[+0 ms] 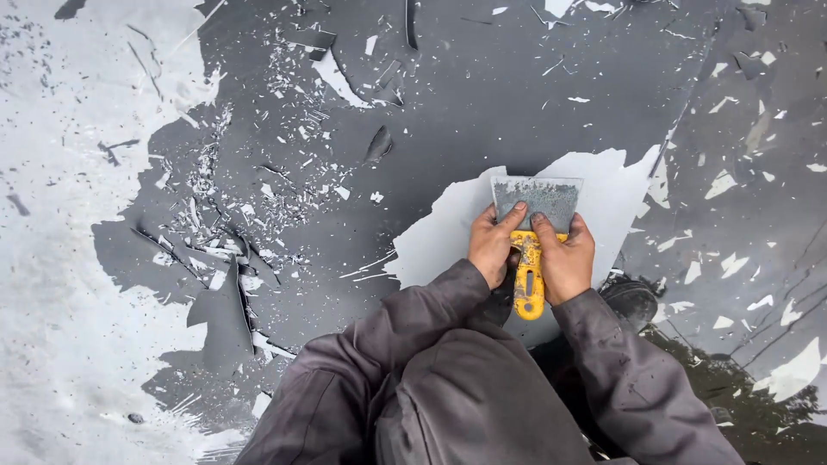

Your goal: Scraping a black coating or paint layer from an industrial flat surface using a hand scraper.

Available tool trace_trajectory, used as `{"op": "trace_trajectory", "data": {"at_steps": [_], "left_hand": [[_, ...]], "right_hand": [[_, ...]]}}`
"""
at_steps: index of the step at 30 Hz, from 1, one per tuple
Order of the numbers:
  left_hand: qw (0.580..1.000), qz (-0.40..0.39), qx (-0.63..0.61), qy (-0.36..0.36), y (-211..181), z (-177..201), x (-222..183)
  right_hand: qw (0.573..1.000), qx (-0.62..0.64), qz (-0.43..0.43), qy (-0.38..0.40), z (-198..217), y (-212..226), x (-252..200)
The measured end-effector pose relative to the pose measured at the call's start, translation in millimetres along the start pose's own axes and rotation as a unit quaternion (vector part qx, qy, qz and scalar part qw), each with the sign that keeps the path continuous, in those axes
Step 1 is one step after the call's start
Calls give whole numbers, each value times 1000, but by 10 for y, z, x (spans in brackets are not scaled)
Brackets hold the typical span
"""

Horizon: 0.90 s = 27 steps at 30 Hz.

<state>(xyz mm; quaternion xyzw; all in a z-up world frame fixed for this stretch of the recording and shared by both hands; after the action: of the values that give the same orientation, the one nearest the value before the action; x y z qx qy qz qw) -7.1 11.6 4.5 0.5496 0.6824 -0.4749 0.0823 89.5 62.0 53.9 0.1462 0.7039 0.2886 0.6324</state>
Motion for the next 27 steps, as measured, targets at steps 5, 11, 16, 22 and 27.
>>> {"op": "trace_trajectory", "data": {"at_steps": [5, 11, 16, 22, 27], "left_hand": [[994, 41, -49, -87, -204, 175, -201], [990, 25, -34, -137, -29, 290, -154], [991, -30, -94, -90, 133, 353, -15], [990, -48, -120, -56, 22, 358, -83], [991, -77, -105, -26, -113, 399, -146]], "right_hand": [[999, -44, -8, 14, 13, -367, -17], [990, -116, -5, 74, -43, -300, 69], [990, -114, -42, 74, -156, -135, 95], [991, -114, -15, 72, -198, -50, 81], [984, -148, 7, 97, -232, 70, 29]]}}
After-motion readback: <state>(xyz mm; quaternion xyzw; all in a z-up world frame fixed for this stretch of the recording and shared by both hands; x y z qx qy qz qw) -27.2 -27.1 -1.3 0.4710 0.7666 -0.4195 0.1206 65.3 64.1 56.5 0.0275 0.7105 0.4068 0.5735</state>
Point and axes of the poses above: each hand's wrist, its own x-axis towards the middle knuckle, its own z-axis out of the back of the hand, y = z × x, the point moved 1 cm from there along x, towards the middle knuckle, and after that the axes turned 14 degrees about -z, right-handed, at the moved point
